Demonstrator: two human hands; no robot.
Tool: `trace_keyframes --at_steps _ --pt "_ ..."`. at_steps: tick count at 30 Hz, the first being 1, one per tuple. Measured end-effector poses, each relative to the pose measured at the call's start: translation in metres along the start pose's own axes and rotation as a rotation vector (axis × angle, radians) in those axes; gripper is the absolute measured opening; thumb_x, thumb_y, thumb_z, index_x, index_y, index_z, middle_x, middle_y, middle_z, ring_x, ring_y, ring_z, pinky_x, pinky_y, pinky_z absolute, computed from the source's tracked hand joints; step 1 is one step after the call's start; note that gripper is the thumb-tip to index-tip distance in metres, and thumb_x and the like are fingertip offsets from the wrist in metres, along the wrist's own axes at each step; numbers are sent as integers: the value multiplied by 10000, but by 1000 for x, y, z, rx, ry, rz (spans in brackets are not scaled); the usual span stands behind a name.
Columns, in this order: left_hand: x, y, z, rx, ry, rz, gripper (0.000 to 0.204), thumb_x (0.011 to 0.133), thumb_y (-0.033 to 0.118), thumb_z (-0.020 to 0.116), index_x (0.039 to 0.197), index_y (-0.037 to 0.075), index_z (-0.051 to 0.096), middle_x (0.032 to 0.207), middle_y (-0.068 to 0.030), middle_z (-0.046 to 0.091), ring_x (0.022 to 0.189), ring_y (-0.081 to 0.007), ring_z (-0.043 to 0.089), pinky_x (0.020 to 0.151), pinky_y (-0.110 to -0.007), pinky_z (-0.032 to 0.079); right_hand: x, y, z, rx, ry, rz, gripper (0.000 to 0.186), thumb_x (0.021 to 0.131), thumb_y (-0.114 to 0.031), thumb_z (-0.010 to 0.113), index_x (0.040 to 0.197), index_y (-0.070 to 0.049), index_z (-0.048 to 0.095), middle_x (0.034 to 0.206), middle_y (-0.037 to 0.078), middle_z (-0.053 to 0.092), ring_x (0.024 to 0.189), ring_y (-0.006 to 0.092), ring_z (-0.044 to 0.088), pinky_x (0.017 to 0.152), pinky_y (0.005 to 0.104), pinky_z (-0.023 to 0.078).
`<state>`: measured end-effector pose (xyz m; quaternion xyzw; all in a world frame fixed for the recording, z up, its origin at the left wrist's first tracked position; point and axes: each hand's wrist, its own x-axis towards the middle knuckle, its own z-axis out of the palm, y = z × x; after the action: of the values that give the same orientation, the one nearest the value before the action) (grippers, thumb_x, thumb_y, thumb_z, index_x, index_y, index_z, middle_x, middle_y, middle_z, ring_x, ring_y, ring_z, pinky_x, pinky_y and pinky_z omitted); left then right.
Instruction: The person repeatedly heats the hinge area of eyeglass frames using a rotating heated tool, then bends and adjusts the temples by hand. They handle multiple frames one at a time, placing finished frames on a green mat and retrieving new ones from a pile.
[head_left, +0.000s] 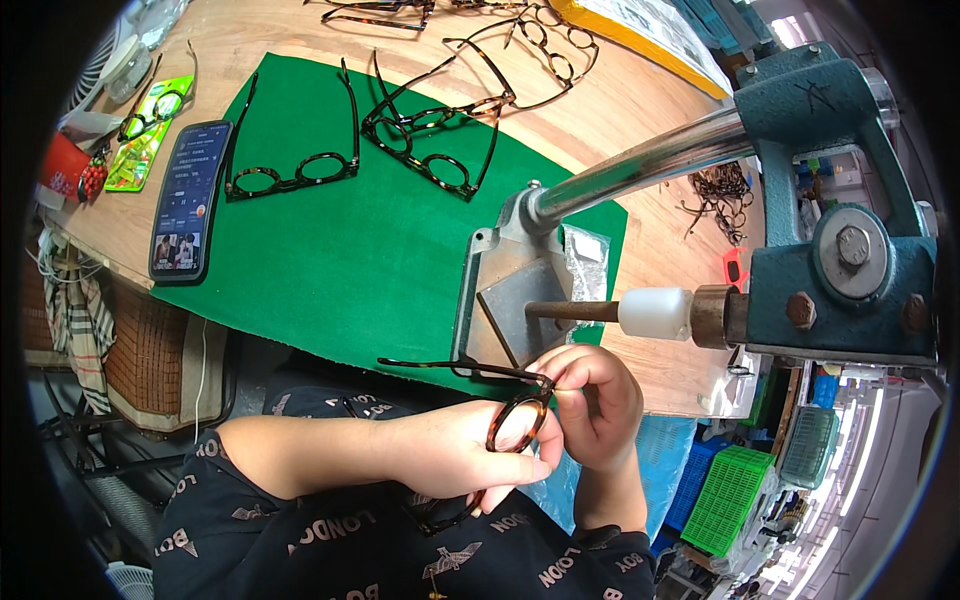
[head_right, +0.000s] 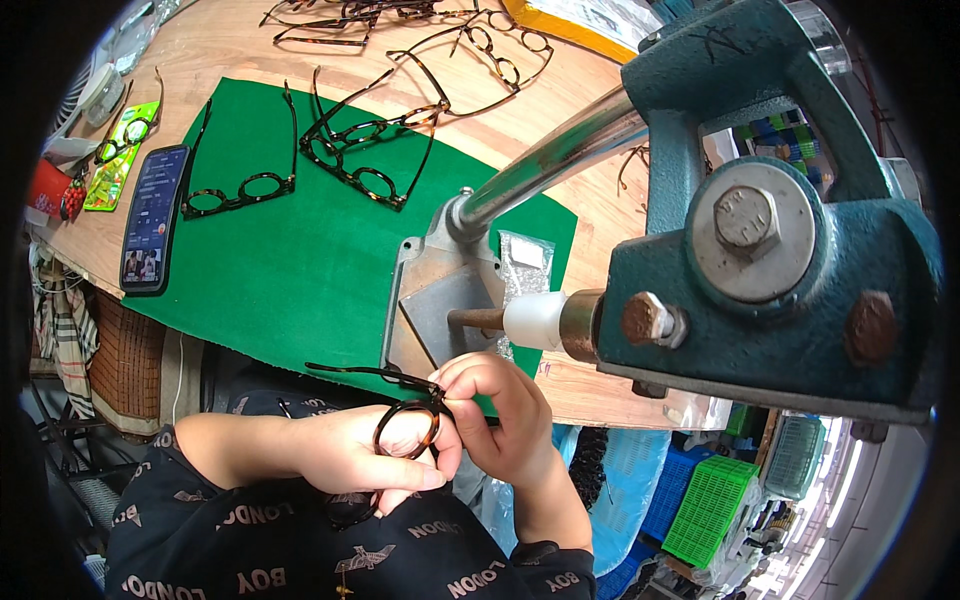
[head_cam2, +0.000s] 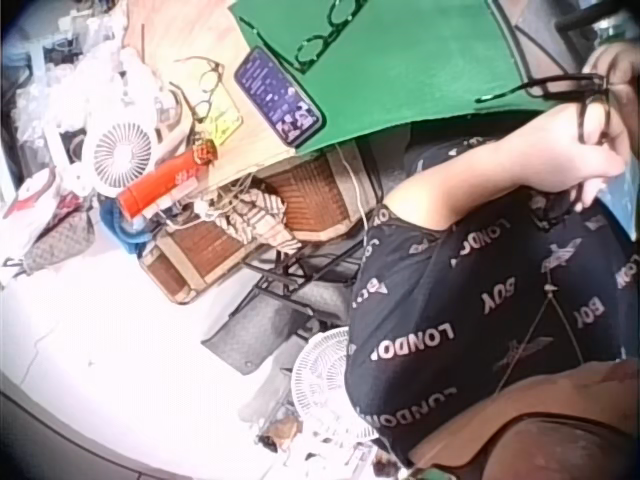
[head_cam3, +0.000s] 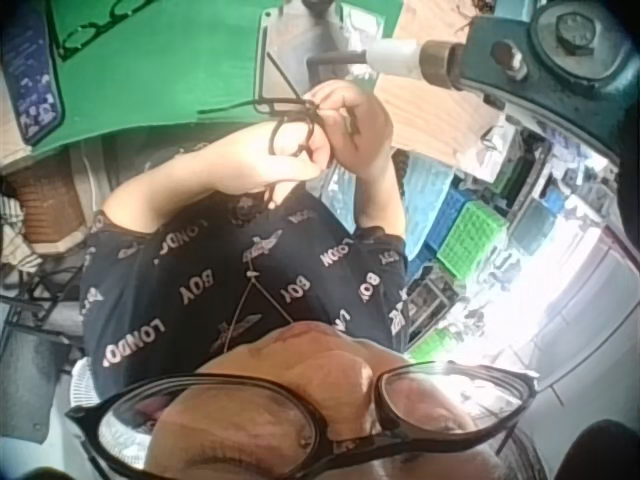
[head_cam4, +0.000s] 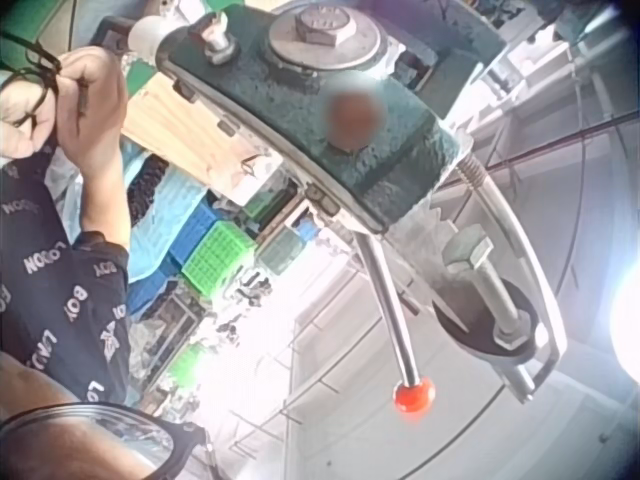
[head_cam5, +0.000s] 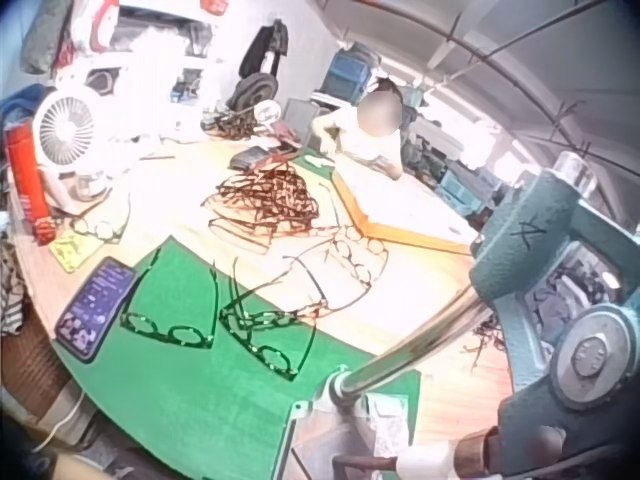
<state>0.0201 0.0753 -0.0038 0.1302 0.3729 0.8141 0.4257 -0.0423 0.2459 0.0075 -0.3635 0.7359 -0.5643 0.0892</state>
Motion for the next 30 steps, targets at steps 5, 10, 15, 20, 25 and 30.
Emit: trace_keyframes --at_steps 5,10,15,20,25,30 --pt "0 3 2 7 -10 21 141 905 175 480 950 41 477 554 -7 500 477 -79 508 467 -221 412 -4 3 4 84 47 34 67 845 -34 555 829 -5 497 773 123 576 746 261 614 684 323 488" --pt "1 2 2 -33 -31 43 137 908 171 474 945 39 478 539 -8 505 467 -80 505 462 -220 409 -1 3 3 37 49 -47 69 841 -34 557 830 -6 495 769 127 569 723 262 601 668 326 484" --pt "1 3 2 -34 -29 30 143 908 168 473 949 31 478 534 -13 507 461 -83 507 456 -217 406 4 0 0 -30 3 -75 71 841 -35 558 822 -4 497 757 130 568 712 263 600 657 330 482" --pt "1 3 2 -30 -29 36 150 908 167 473 956 25 474 542 -14 508 466 -84 514 455 -216 406 4 -1 -2 -15 -20 -17 70 850 -46 554 823 -7 504 758 130 576 727 264 607 662 326 481" --pt "2 1 2 -79 -18 31 185 907 194 497 964 20 469 539 -21 550 429 -61 475 405 -191 327 2 1 -5 31 -51 16 57 842 -34 561 829 -7 513 777 136 586 738 266 609 682 322 483" --pt "3 1 2 -75 -16 36 186 906 192 497 968 18 471 538 -21 550 431 -62 478 408 -192 330 2 2 -6 0 -52 -4 62 839 -30 567 833 -2 512 784 139 587 741 265 609 686 324 484"
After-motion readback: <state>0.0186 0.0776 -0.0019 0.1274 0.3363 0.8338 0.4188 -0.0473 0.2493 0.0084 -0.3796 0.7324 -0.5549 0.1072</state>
